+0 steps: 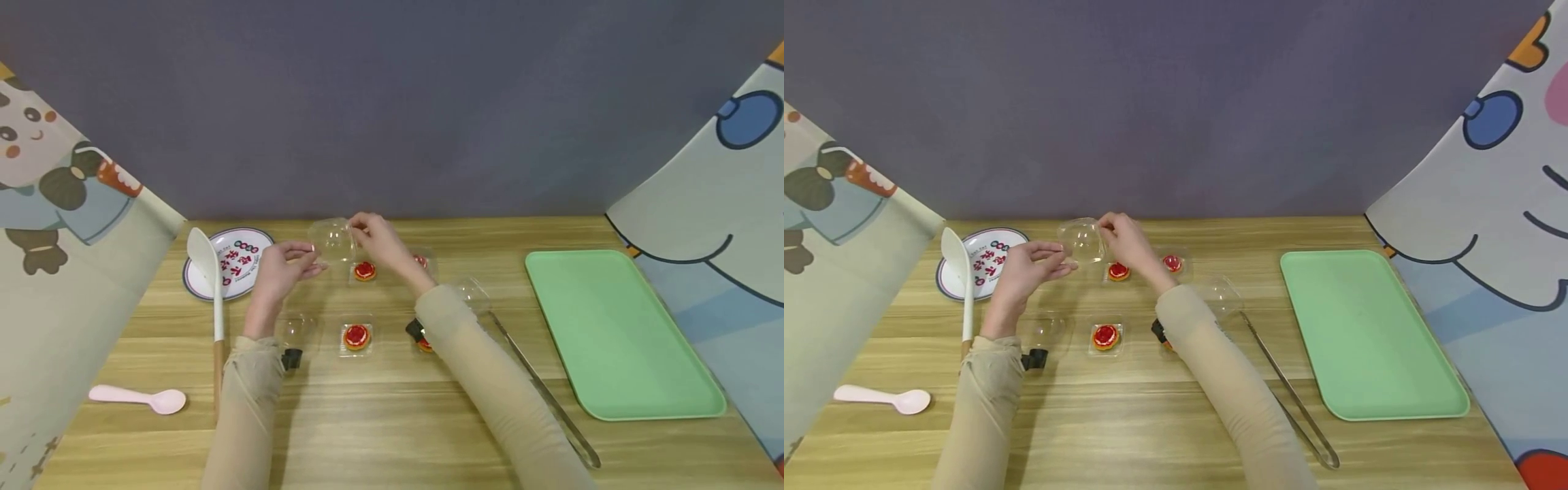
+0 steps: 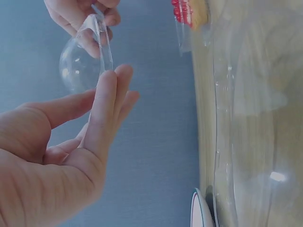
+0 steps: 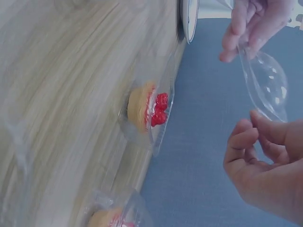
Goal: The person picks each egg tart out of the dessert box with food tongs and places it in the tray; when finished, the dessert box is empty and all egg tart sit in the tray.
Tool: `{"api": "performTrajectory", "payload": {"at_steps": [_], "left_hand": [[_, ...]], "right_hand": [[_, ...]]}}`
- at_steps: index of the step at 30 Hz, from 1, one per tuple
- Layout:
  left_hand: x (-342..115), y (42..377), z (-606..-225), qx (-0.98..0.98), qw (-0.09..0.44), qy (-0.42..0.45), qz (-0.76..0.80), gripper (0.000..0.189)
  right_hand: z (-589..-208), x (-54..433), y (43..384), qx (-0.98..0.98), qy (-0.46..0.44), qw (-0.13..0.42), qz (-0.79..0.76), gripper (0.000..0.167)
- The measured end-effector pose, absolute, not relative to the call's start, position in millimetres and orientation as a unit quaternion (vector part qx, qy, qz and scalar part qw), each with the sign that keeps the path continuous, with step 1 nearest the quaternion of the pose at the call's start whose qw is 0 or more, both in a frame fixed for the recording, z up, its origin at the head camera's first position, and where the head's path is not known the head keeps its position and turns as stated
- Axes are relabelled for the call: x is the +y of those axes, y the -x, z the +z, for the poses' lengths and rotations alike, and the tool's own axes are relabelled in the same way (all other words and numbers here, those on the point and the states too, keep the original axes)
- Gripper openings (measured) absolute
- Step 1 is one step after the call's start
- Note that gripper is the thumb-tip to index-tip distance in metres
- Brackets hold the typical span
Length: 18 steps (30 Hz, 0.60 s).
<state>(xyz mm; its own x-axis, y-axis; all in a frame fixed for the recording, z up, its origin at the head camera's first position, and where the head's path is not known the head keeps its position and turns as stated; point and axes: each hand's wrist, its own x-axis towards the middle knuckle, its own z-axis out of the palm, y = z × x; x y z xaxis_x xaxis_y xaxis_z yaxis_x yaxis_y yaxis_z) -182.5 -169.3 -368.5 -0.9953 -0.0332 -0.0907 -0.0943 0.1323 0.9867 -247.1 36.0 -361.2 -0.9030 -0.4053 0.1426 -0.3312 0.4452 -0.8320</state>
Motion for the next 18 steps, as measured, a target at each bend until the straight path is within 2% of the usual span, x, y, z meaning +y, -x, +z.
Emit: {"api": "performTrajectory", "payload": {"at_steps": [8,13,18], "left_hand": [[-172.8,178.6,-363.3,0.756,-0.03,0.021,0.653,0.029],[-175.3,175.9,-360.8,0.77,-0.061,0.011,0.635,0.023],[-178.5,175.2,-361.3,0.786,-0.073,0.007,0.613,0.021]], "right_hand": [[-363.7,35.3,246.1,0.847,0.211,0.033,-0.487,0.026],[-364.8,32.8,243.7,0.825,0.201,0.081,-0.522,0.03],[-363.0,26.7,241.7,0.797,0.206,0.108,-0.557,0.023]]}}
